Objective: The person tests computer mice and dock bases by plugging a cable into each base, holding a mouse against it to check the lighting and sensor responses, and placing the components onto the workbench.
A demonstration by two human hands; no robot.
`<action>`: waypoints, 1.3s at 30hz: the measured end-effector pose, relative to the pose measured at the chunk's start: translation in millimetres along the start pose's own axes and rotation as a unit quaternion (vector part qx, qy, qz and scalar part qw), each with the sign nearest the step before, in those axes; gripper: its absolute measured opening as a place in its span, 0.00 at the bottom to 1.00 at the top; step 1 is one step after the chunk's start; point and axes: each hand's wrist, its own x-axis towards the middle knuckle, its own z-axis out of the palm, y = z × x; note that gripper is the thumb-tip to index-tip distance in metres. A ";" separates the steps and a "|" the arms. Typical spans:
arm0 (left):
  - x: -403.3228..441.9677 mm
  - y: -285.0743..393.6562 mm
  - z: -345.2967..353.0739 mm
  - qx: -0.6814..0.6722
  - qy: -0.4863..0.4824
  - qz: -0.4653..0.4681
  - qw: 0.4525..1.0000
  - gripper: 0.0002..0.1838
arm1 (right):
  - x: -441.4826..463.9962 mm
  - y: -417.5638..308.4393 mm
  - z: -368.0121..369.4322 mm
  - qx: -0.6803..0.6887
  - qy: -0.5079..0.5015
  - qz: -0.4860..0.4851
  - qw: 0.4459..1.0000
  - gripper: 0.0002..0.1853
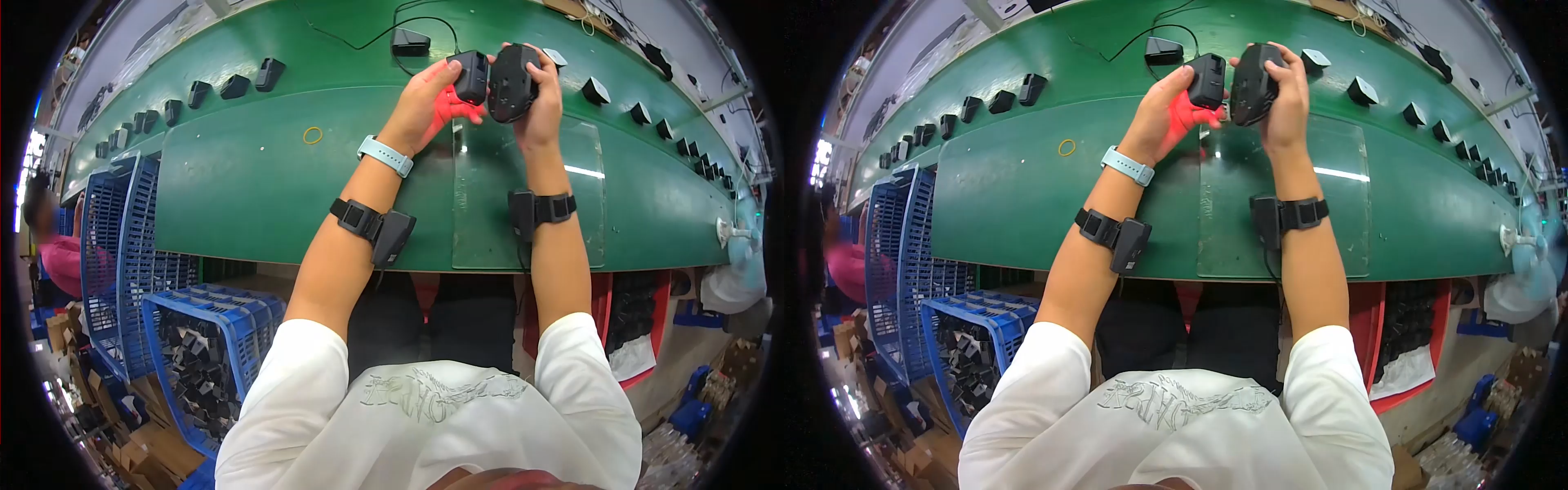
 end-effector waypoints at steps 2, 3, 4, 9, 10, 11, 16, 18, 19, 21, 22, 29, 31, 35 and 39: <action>-2.3 -1.3 -0.7 -0.037 -0.022 -0.018 0.999 0.24 | -5.2 -2.2 6.0 0.020 0.003 -0.006 1.000 0.22; -2.3 -1.4 -0.7 -0.070 -0.042 -0.033 0.996 0.25 | -6.3 -2.2 7.1 0.038 -0.004 -0.011 0.999 0.22; -2.5 -2.3 -0.3 -0.078 -0.040 -0.034 0.996 0.26 | -7.7 -2.0 8.1 0.056 -0.012 -0.014 0.998 0.23; -1.6 -3.3 1.1 -0.046 -0.015 -0.010 0.999 0.23 | -10.9 -1.8 9.1 0.036 -0.001 -0.015 0.999 0.23; -1.2 -3.7 3.4 -0.027 0.028 0.016 0.999 0.21 | -10.0 -0.5 9.0 0.041 0.003 -0.024 0.999 0.23; -1.5 -3.4 5.1 -0.027 0.028 0.016 0.999 0.21 | -9.3 0.5 8.9 0.042 0.004 -0.024 0.999 0.23; -4.4 -8.2 17.4 0.153 0.062 0.081 0.983 0.27 | -12.0 0.2 9.9 -0.078 0.021 -0.104 0.991 0.24; -4.0 -11.1 17.7 0.170 0.058 0.093 0.979 0.28 | -9.7 4.2 7.0 -0.099 0.017 -0.115 0.988 0.24; -3.4 -12.5 16.2 0.163 0.063 0.102 0.979 0.27 | -8.9 6.7 5.7 -0.119 0.011 -0.128 0.985 0.25; -3.7 -13.0 13.5 0.157 0.067 0.110 0.979 0.27 | -10.0 8.0 4.3 -0.112 0.014 -0.134 0.984 0.26; -4.6 -11.4 11.5 0.160 0.048 0.088 0.982 0.29 | -10.5 7.4 5.1 -0.106 0.016 -0.142 0.984 0.27; 1.6 -24.3 -16.0 0.065 -0.060 -0.033 0.996 0.42 | -25.3 -10.7 18.9 -0.277 -0.085 -0.313 0.905 0.42; -2.9 -14.5 -7.6 0.066 -0.064 -0.051 0.994 0.41 | -27.7 -13.3 22.6 -0.284 -0.087 -0.325 0.898 0.43; -6.1 -7.5 -2.3 0.078 -0.100 -0.051 0.991 0.37 | -29.6 -15.1 26.4 -0.292 -0.086 -0.342 0.889 0.41; -5.6 -10.2 -2.2 0.081 -0.097 -0.054 0.990 0.35 | -32.4 -19.7 26.7 -0.300 -0.083 -0.290 0.905 0.41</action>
